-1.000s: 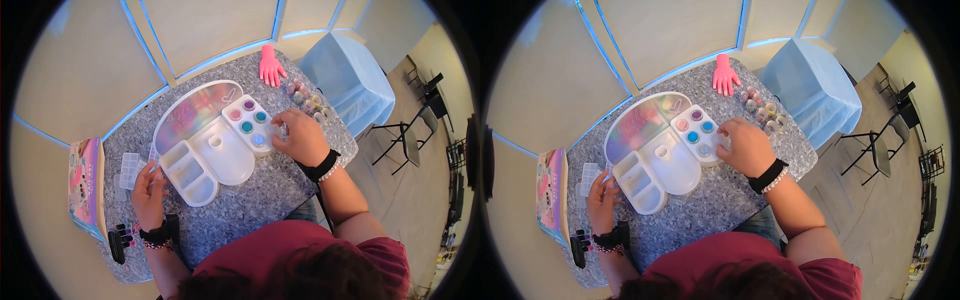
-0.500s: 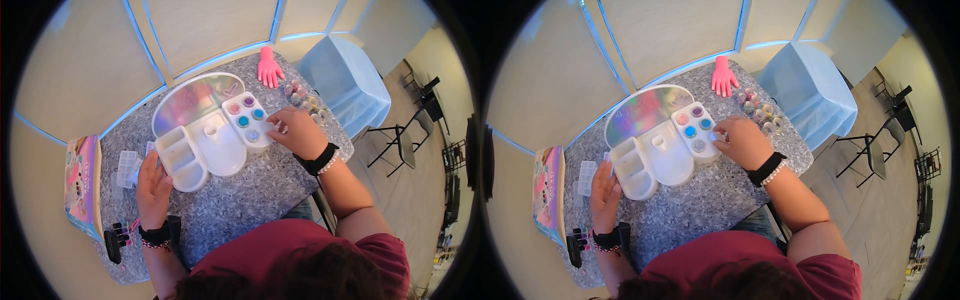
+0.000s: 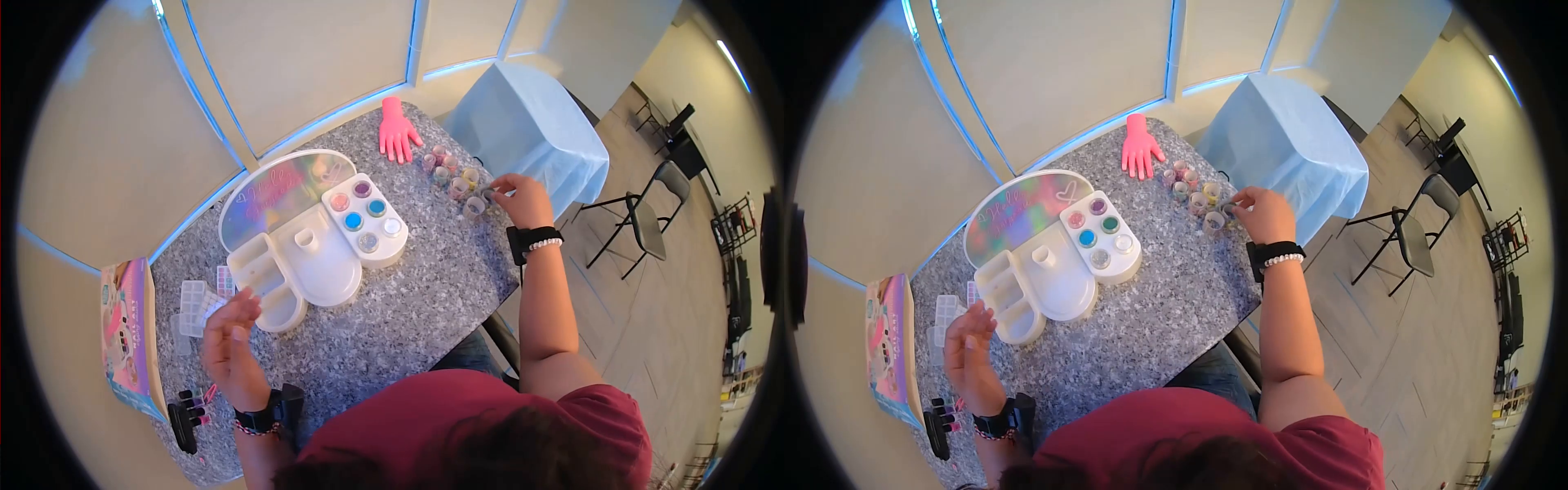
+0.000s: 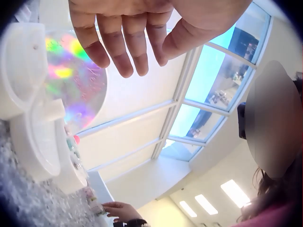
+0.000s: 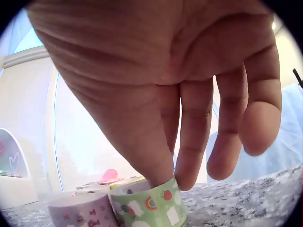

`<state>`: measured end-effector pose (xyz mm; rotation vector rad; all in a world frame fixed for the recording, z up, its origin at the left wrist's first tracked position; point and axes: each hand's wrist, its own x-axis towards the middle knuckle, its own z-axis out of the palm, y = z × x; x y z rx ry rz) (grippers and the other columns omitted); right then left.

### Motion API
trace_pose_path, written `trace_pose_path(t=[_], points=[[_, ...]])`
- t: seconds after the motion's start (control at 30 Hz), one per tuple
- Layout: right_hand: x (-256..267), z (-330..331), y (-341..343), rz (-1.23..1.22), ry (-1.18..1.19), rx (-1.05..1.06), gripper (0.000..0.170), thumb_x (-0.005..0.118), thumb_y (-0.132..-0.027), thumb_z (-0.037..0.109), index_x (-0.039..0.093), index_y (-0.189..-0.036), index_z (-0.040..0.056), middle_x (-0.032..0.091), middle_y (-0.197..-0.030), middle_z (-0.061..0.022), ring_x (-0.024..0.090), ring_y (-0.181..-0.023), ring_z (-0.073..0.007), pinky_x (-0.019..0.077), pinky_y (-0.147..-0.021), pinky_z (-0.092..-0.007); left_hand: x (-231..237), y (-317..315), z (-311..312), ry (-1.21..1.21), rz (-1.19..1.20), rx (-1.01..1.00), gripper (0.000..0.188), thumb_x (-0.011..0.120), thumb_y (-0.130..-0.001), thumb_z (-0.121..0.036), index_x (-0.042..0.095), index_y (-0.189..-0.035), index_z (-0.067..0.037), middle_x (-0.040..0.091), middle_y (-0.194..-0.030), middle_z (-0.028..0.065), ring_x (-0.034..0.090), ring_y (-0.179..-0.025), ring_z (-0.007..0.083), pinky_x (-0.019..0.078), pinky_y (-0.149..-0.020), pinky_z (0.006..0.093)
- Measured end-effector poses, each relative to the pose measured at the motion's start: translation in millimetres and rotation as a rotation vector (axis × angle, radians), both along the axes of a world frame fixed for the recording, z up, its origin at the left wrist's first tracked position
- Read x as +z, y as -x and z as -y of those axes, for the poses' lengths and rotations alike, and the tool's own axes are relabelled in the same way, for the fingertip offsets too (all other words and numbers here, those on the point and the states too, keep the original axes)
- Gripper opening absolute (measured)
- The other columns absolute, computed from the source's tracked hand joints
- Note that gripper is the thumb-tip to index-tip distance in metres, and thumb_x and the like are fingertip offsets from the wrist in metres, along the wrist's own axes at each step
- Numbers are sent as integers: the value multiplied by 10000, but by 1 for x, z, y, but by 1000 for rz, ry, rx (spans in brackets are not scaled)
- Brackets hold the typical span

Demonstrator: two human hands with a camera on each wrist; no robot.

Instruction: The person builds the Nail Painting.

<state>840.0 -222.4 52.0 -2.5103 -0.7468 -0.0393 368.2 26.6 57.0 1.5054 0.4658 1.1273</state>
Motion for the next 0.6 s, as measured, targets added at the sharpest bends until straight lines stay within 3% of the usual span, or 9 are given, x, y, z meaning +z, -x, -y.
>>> trace_pose_path(t=[0.1,0.23,0.3,0.43,0.5,0.6], points=[[9,-2,9,14,-18,-73,187,854,-887,222,842,-1046,124,833,-990,-66,785,-946,-312,605,-837,-467,22,-20,21,-84,-75,-144,269,578,-1143,-140,661,-1344,19,713,-1440,234,718,-1272,307,544,-1144,471],[29,-7,42,188,-142,-97,135,835,-902,181,823,-1007,98,822,-974,-79,779,-877,-290,599,-783,-442,48,-52,34,-61,-161,-267,221,611,-1132,-87,699,-1298,30,764,-1352,197,728,-1247,238,552,-1104,390],[56,-13,81,187,-369,89,98,810,-915,118,806,-1003,74,801,-942,-91,751,-815,-247,578,-718,-405,50,-67,38,-56,-328,-372,269,581,-1159,-131,677,-1364,16,753,-1388,164,727,-1233,229,552,-1089,381],[69,-28,148,-32,-520,436,110,801,-902,53,791,-1010,67,773,-942,-82,705,-783,-200,540,-656,-350,31,-93,49,81,-372,-457,322,597,-1165,-166,658,-1430,5,754,-1389,141,718,-1246,216,547,-1089,375],[65,-35,170,-57,-506,503,114,820,-884,54,793,-992,78,778,-952,-72,719,-816,-224,536,-638,-350,22,-100,56,241,-387,-531,362,630,-1159,-187,639,-1470,-3,754,-1386,135,709,-1258,199,552,-1080,366],[54,-46,190,-3,-483,626,115,840,-871,58,784,-962,102,783,-956,-53,736,-911,-306,579,-744,-419,4,-101,60,342,-396,-540,404,671,-1138,-160,616,-1503,6,754,-1371,129,715,-1236,178,563,-1055,337]])
